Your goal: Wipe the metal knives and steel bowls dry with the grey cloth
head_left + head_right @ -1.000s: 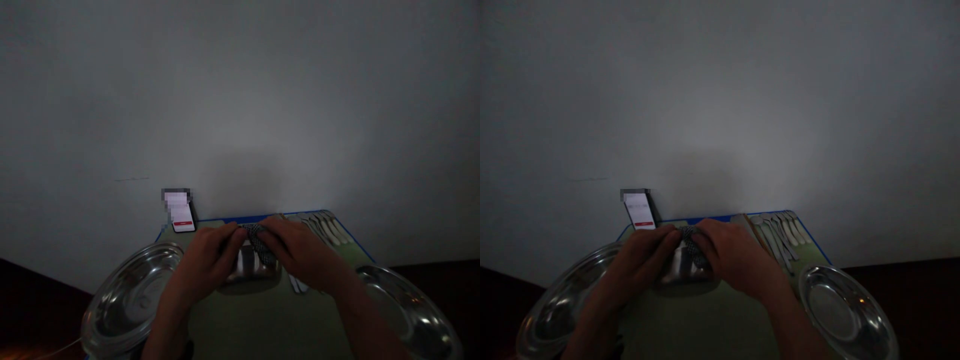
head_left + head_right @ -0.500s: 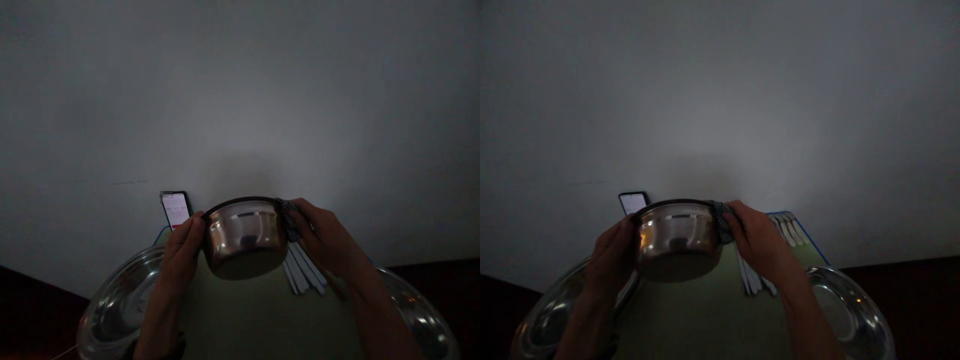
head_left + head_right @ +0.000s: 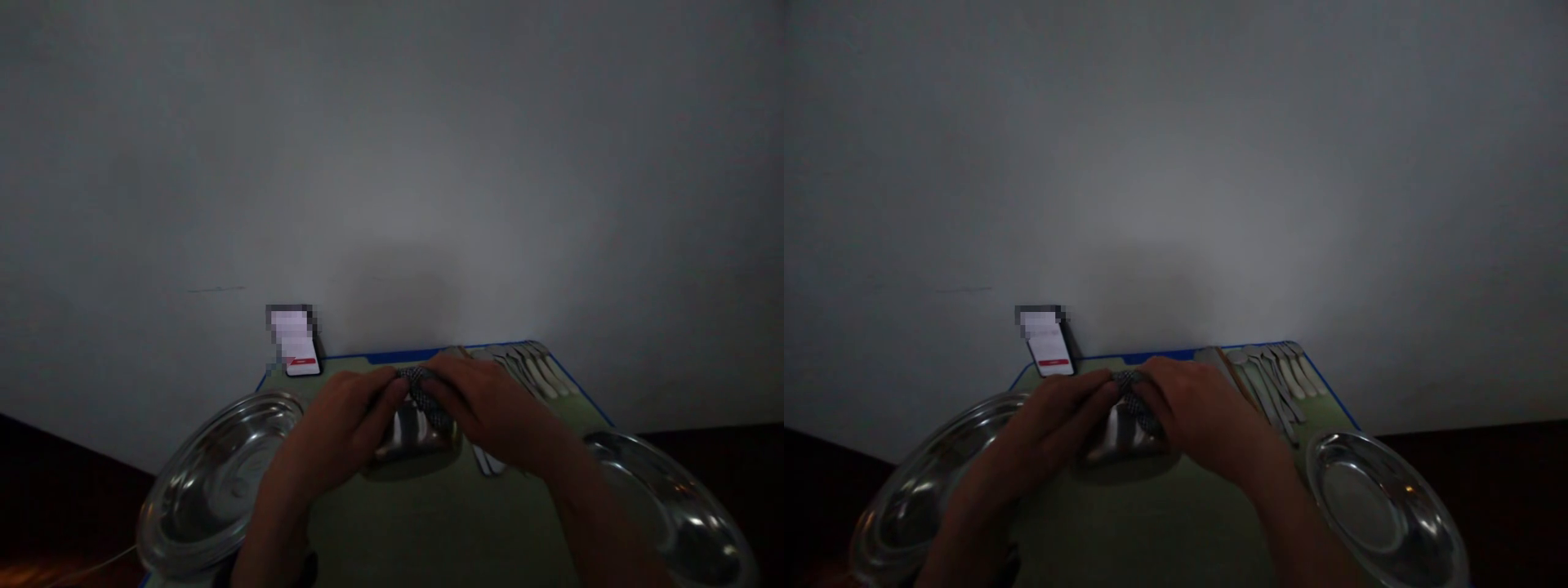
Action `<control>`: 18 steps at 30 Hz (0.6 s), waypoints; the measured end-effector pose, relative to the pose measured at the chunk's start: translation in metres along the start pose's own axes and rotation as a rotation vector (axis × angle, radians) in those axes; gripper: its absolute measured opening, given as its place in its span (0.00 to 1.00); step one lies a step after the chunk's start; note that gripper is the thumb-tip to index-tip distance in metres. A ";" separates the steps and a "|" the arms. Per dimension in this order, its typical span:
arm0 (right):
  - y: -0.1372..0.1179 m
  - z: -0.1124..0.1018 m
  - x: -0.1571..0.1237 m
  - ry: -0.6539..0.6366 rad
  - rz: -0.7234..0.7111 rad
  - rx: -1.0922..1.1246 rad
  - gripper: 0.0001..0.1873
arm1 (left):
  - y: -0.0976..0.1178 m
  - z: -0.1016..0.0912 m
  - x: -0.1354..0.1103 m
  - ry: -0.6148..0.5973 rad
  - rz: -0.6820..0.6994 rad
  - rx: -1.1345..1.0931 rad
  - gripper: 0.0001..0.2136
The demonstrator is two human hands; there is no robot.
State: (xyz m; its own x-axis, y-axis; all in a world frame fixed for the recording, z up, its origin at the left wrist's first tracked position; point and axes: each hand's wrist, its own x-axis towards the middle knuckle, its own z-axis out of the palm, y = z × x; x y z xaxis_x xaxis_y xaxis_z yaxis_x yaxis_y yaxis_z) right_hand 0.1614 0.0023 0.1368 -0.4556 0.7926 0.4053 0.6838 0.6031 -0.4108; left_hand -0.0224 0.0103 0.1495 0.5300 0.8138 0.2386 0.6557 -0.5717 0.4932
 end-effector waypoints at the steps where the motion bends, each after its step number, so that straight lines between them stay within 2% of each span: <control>1: 0.004 -0.001 0.000 0.010 -0.006 0.020 0.13 | -0.002 0.000 0.000 0.008 -0.001 -0.020 0.15; 4: 0.019 -0.008 -0.002 0.132 0.012 0.107 0.12 | -0.011 -0.004 -0.002 0.107 -0.008 -0.130 0.12; 8: 0.028 -0.018 -0.007 0.424 0.119 0.261 0.12 | -0.029 -0.004 -0.003 0.386 -0.038 -0.428 0.15; 9: 0.027 -0.019 -0.007 0.451 0.121 0.281 0.12 | -0.031 -0.002 -0.003 0.466 -0.055 -0.492 0.16; 11: 0.023 -0.021 -0.008 0.415 0.095 0.292 0.11 | -0.032 -0.001 -0.003 0.597 -0.073 -0.545 0.16; 13: 0.017 -0.021 -0.008 0.323 0.058 0.243 0.10 | -0.027 -0.001 -0.004 0.595 -0.065 -0.482 0.16; 18: -0.001 -0.014 -0.007 0.137 0.023 0.050 0.12 | -0.006 -0.003 -0.004 0.302 0.056 -0.121 0.15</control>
State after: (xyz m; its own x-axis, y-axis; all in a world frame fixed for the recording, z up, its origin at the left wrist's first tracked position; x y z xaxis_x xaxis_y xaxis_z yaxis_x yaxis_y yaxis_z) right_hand 0.1716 -0.0050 0.1457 -0.3554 0.7885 0.5020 0.6623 0.5914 -0.4600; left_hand -0.0302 0.0113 0.1481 0.3680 0.7863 0.4963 0.5516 -0.6143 0.5642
